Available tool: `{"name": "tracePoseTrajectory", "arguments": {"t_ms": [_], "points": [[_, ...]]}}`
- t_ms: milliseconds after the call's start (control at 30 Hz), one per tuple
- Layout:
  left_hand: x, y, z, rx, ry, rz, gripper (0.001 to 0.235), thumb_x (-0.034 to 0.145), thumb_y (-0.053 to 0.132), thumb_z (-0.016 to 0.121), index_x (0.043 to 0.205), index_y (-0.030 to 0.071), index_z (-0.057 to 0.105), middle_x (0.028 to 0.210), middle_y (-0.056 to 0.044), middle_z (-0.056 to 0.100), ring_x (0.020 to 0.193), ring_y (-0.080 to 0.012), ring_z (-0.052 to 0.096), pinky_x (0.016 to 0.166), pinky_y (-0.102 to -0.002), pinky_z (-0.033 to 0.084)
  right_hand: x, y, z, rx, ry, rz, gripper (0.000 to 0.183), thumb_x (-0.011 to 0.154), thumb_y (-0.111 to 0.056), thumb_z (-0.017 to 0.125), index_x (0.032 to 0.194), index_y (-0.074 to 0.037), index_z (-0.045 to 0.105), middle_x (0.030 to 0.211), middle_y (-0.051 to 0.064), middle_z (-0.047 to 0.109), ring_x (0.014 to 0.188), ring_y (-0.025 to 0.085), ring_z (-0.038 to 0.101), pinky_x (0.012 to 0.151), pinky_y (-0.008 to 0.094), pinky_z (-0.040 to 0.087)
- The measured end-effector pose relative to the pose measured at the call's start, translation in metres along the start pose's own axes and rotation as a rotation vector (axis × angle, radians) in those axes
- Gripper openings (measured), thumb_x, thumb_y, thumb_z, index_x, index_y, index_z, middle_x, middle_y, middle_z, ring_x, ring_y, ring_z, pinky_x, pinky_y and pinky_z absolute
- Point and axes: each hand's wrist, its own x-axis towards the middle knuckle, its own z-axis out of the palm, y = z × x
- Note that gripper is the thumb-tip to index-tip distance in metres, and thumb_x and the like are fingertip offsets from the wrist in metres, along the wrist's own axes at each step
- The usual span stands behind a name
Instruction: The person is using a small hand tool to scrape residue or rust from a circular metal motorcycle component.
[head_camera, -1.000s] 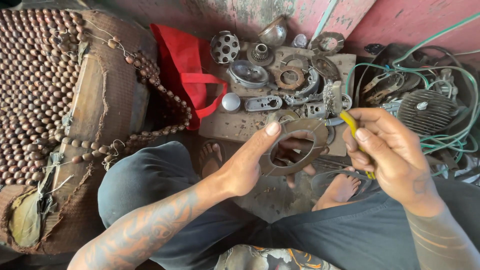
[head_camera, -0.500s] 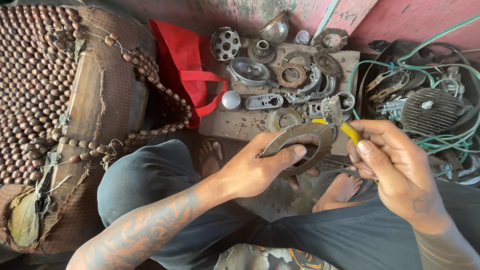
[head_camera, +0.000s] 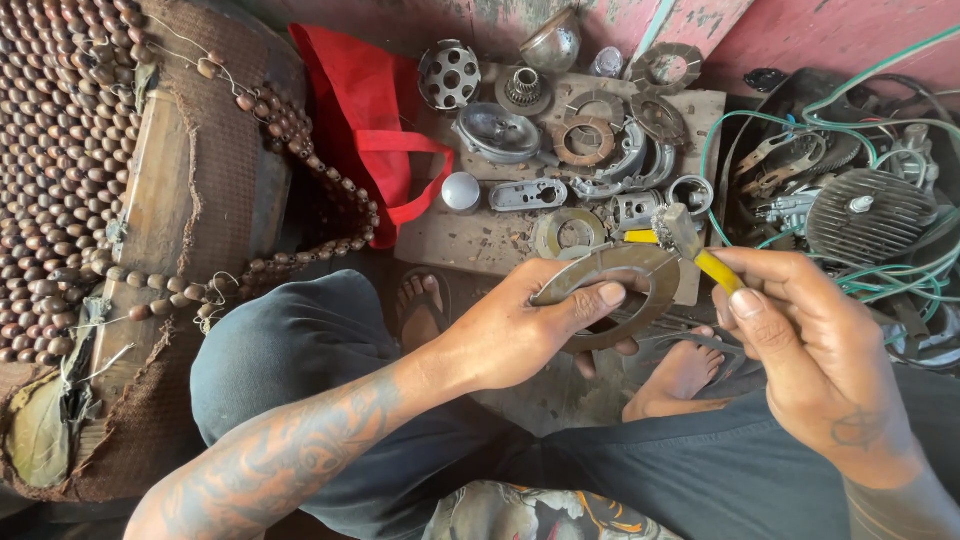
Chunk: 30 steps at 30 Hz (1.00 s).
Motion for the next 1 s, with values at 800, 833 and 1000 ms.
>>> {"name": "tracePoseTrajectory", "arguments": {"t_ms": [800,833,1000], "points": [[0.002,-0.016,0.005,-0.221,-0.123,-0.033,0.055,0.101,0.054,0.039,0.119,0.007,0.059,0.101,-0.007,0.057,0.079,-0.0161,0.053,0.061,-0.028,0.048,0.007,0.034,0.012,-0.23,0.104,-0.285,0.032,0.105,-0.01,0.058,0.13,0.007,0.068,0.099,0.013,0.074,0.074,0.012,0.062,0.069,0.025,0.047],[0.002,-0.015,0.005,-0.185,-0.142,0.022,0.053,0.103,0.054,0.036,0.113,0.008,0.058,0.098,-0.005,0.055,0.075,-0.015,0.05,0.059,-0.027,0.046,0.007,0.037,0.012,-0.268,0.117,-0.331,0.031,0.106,-0.01,0.058,0.13,0.008,0.068,0.099,0.013,0.074,0.07,0.012,0.06,0.067,0.025,0.045],[0.001,-0.017,0.006,-0.214,-0.149,0.049,0.05,0.103,0.056,0.037,0.101,0.01,0.056,0.092,-0.003,0.053,0.072,-0.0134,0.047,0.057,-0.026,0.042,0.008,0.054,0.018,-0.278,0.164,-0.408,0.029,0.107,-0.007,0.059,0.128,0.012,0.067,0.112,0.02,0.073,0.083,0.019,0.066,0.075,0.029,0.049]]}}
